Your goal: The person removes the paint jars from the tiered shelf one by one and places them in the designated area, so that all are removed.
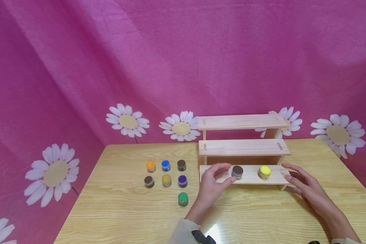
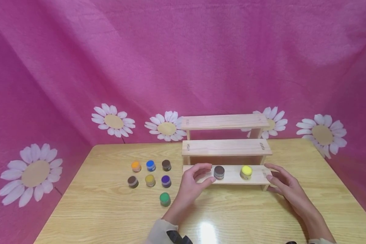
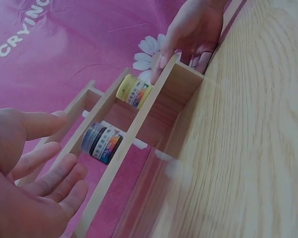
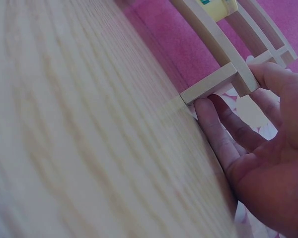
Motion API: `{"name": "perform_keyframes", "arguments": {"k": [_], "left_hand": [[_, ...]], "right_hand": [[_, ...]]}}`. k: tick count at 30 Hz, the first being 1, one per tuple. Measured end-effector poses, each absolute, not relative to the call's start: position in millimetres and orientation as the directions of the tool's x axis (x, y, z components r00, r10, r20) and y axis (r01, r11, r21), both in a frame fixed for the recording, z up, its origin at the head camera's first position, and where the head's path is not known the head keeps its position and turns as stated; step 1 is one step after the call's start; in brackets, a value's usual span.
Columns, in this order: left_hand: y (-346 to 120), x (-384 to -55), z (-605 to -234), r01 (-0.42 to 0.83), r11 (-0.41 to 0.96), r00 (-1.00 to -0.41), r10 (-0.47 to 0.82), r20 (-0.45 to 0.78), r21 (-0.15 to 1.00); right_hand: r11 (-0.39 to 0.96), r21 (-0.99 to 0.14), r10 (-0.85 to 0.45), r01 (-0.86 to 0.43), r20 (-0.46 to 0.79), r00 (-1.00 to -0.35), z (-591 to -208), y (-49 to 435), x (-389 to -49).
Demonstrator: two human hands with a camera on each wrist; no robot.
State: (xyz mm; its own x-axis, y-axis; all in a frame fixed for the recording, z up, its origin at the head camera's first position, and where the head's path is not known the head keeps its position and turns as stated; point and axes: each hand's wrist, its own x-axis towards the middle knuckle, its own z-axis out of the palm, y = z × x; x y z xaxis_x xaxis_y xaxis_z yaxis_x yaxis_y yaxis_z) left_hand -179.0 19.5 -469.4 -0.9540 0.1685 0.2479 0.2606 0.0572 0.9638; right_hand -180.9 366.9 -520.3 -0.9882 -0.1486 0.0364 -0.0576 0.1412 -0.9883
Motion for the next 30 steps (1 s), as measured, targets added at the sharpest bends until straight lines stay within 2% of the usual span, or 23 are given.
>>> {"name": "perform_keyframes", "arguments": {"k": [9, 14, 22, 30], "left_hand": [[37.3, -182.0, -470.2, 0.328, 0.193, -0.942, 0.143, 0.304, 0.925], [43.8, -183.3, -470.5, 0.289, 0.253, -0.957, 0.092, 0.275, 0.923], [48.6, -184.4, -470.6, 0.307, 0.346, -0.95, 0.058, 0.307, 0.887], [46.0, -184.9, -468.0, 0.29, 0.366, -0.956, 0.067, 0.286, 0.884]], "right_hand": [[0.103, -0.991, -0.162, -0.082, 0.065, -0.985, -523.3, 365.5, -180.2], [0.087, -0.993, -0.169, -0.084, 0.069, -0.983, -522.9, 366.3, -180.2], [0.092, -0.993, -0.166, -0.075, 0.059, -0.984, -523.1, 366.6, -180.3], [0.081, -0.994, -0.165, -0.077, 0.063, -0.984, -522.3, 366.8, -180.9]]}}
